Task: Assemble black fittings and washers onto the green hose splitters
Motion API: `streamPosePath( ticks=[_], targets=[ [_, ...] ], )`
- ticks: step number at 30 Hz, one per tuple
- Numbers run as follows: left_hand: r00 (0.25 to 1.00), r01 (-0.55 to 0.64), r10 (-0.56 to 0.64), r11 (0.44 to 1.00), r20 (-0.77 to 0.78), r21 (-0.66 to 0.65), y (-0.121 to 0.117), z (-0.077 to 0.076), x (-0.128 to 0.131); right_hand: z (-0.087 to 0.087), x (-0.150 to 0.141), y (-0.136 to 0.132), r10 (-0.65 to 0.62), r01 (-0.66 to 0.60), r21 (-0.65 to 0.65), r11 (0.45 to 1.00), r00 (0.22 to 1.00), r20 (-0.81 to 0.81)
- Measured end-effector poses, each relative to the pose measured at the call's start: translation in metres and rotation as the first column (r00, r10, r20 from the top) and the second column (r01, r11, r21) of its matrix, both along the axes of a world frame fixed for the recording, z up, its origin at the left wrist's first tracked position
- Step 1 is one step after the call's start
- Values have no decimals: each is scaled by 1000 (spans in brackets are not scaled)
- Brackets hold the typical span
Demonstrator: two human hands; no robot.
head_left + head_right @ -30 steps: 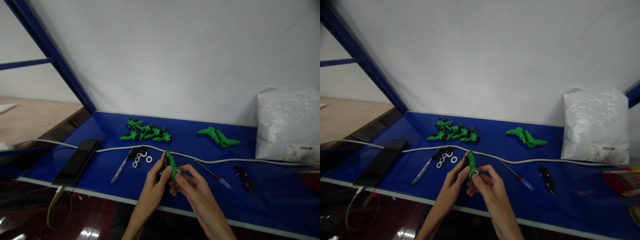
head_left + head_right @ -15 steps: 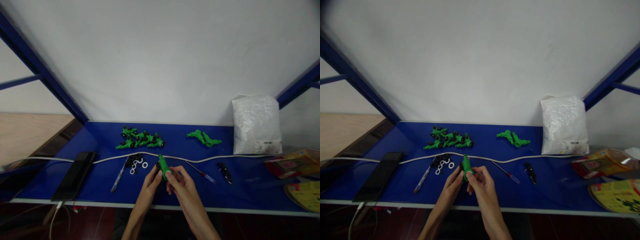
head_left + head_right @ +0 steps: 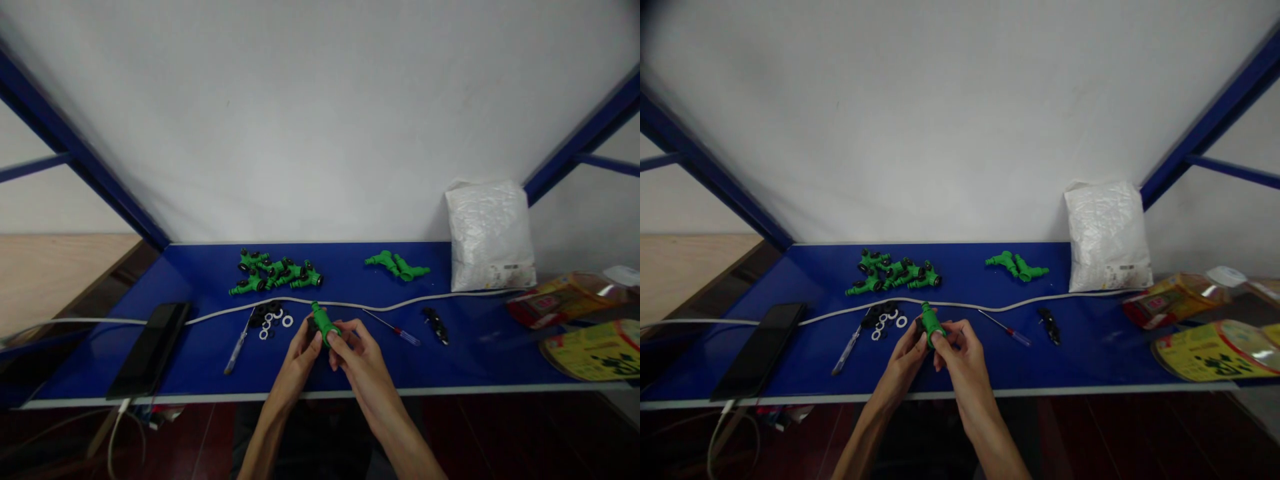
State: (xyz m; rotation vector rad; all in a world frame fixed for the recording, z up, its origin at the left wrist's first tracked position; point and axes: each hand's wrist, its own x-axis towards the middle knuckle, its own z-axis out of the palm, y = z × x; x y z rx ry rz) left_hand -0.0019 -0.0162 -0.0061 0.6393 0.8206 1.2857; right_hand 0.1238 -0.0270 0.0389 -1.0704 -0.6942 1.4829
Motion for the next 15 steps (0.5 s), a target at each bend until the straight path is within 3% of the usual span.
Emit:
streamPosePath(
  ticks=[3,6,15],
  targets=[
    [995,92,-93,995,30,30,0,-1,0,2,1,-3,2,-3,13,1000,1000,7],
    [991,87,-88,996,104,14,1,1,1,-2,2,-4,10,-11,31,999,999,33],
    [970,-71,88,994,227,-82,5,1,15,-14,0,-1,-36,33,29,999,993,117]
  ],
)
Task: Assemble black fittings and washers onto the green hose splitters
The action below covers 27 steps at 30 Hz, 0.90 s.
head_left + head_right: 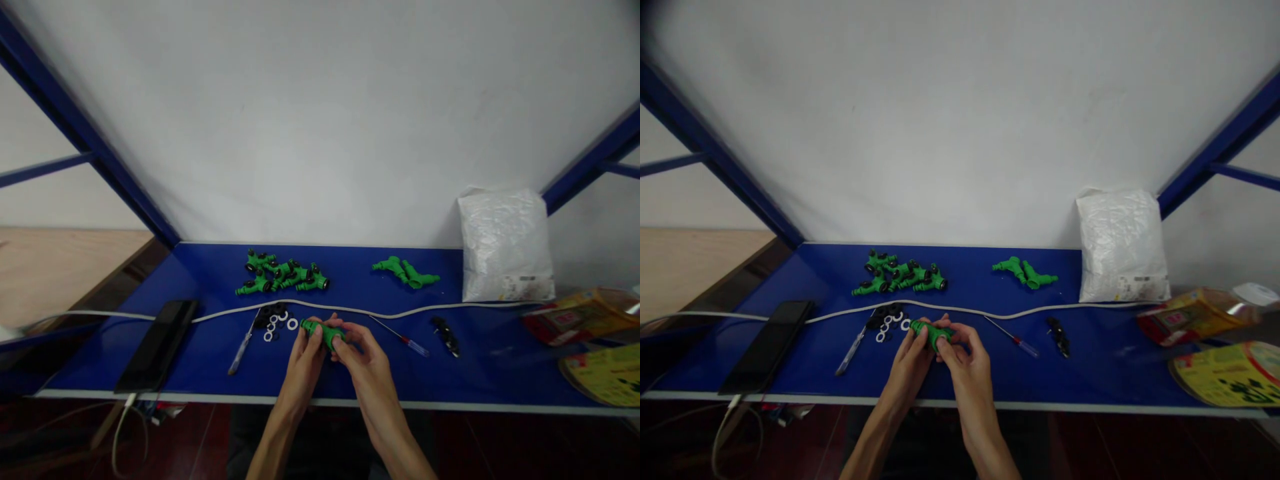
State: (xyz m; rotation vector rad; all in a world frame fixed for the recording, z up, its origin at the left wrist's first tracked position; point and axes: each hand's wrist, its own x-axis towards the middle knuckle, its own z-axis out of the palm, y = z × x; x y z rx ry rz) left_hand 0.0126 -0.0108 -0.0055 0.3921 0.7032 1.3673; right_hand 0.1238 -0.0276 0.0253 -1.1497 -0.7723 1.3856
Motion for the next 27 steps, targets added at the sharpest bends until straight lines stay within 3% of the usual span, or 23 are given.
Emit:
streamPosePath(
  ticks=[8,16,27],
  targets=[
    [991,-126,130,988,44,-85,3,-5,9,-2,0,3,12,-14,-87,996,1000,-25],
    [989,-138,143,981,28,-136,3,-2,10,-7,-1,10,73,-83,-115,990,993,-91],
    [985,-159,167,972,33,-175,0,-1,9,5,-7,7,70,-93,-130,987,983,-171]
  ],
)
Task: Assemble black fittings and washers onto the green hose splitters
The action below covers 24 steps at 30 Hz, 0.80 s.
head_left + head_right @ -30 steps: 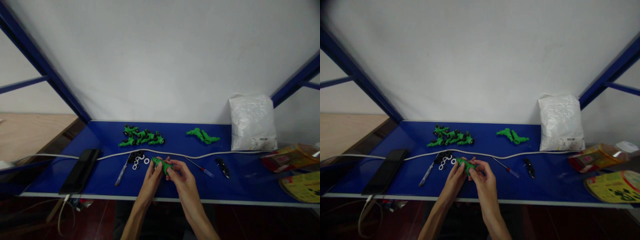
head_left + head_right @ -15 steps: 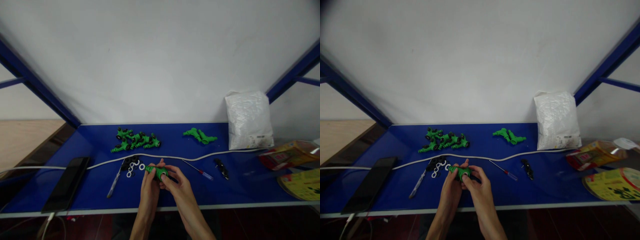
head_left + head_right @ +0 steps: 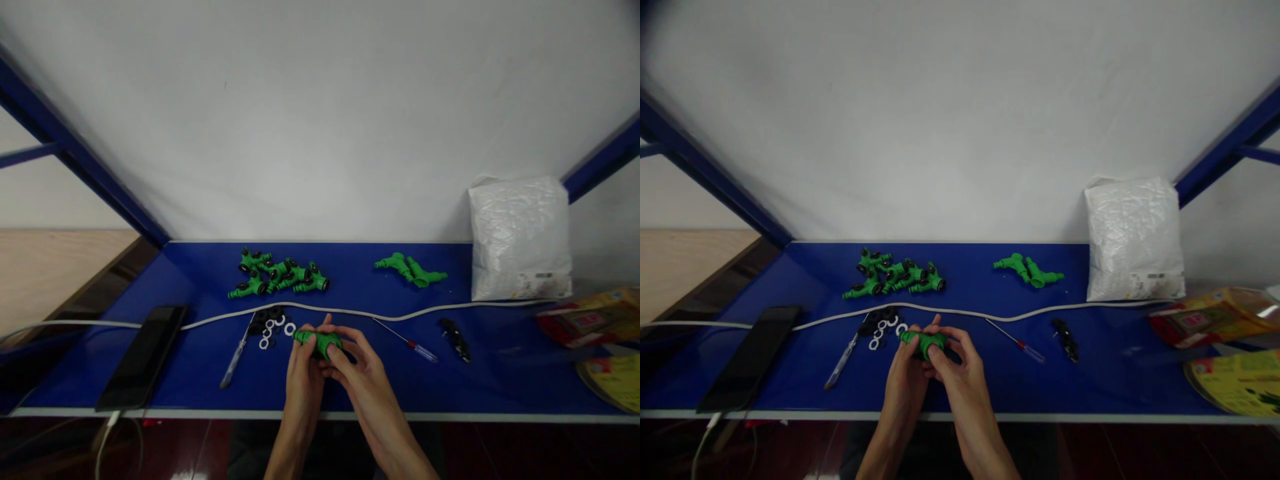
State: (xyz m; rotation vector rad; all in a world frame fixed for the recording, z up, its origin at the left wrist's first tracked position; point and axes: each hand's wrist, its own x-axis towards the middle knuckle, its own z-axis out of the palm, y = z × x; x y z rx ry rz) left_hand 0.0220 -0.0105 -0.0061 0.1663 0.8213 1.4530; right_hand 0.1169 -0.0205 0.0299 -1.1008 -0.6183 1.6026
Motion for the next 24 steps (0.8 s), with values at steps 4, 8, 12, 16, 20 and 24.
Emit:
streamPosePath(
  ticks=[4,8,12,16,20,24],
  targets=[
    [1000,2,-2,1000,12,-31,0,5,1,4,0,0,4,-5,-34,999,999,-39],
    [1000,4,-4,999,16,-32,0,8,2,3,1,4,-3,0,-49,999,997,-74],
    [999,-14,15,1000,45,-13,1,7,2,3,1,4,6,-7,-23,1000,998,-60],
    [996,-20,20,1000,88,-7,1,3,1,1,1,3,3,-3,-3,1000,1000,-25],
    [998,-3,0,999,71,35,1,-2,1,-2,0,2,-25,25,3,1000,1000,18],
    [1000,-7,10,996,-28,90,0,-5,0,-3,4,3,-19,19,3,1000,1000,8]
  ],
)
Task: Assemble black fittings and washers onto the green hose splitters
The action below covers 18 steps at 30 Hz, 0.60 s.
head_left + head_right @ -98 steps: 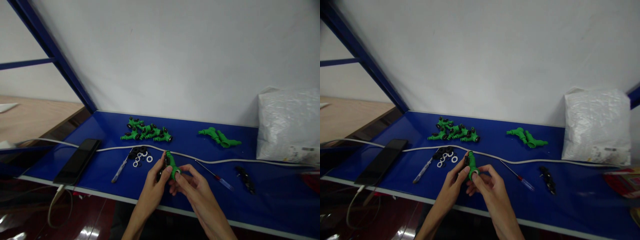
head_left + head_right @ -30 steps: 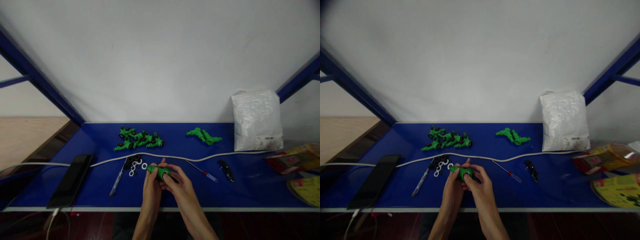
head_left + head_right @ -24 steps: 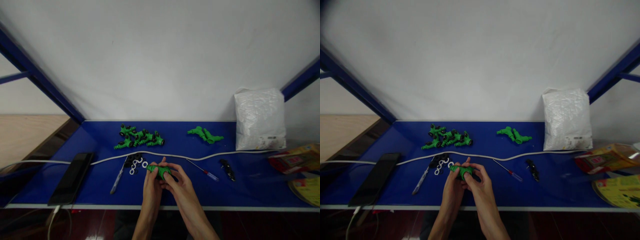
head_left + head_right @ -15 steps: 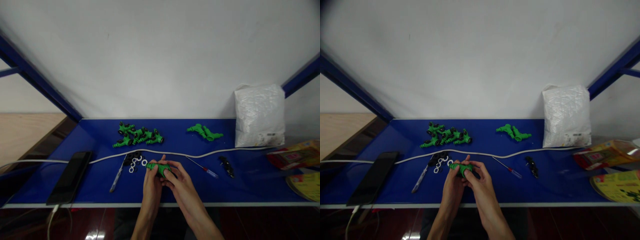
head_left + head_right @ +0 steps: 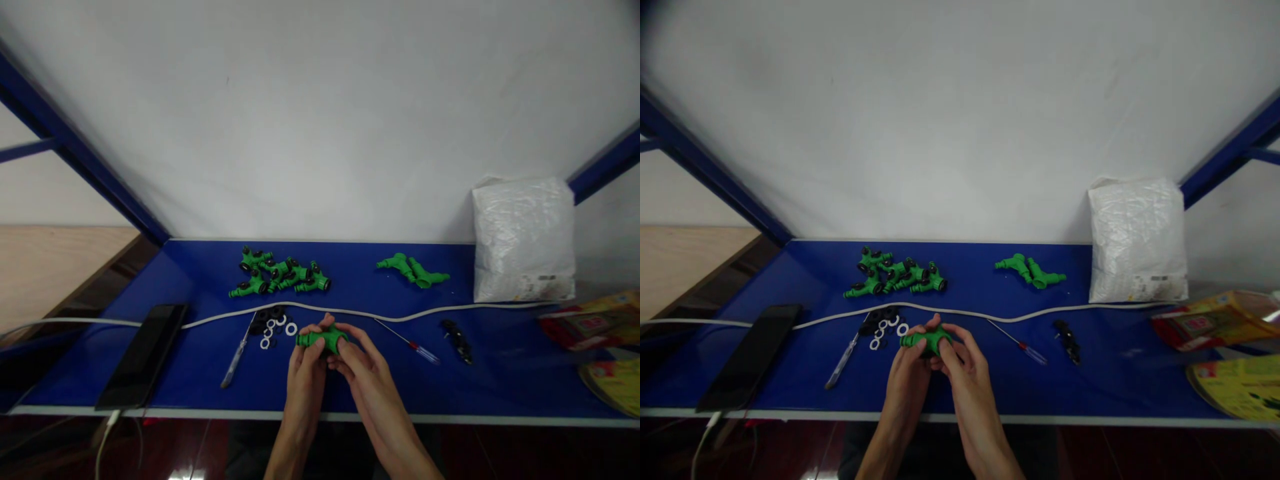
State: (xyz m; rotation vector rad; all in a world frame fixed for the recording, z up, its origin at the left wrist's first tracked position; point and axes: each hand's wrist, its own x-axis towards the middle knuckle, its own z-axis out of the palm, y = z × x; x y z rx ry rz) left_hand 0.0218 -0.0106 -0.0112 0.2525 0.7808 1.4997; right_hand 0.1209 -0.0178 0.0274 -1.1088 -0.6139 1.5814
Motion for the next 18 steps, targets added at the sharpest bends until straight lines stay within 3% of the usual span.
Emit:
streamPosePath(
  ticks=[9,18],
  targets=[
    [983,65,-54,996,-174,59,-2,1,-4,6,14,2,5,-4,29,1000,1000,-23],
    [907,99,-76,995,-414,34,-1,0,-3,-7,29,11,-58,41,130,991,989,136]
  ],
)
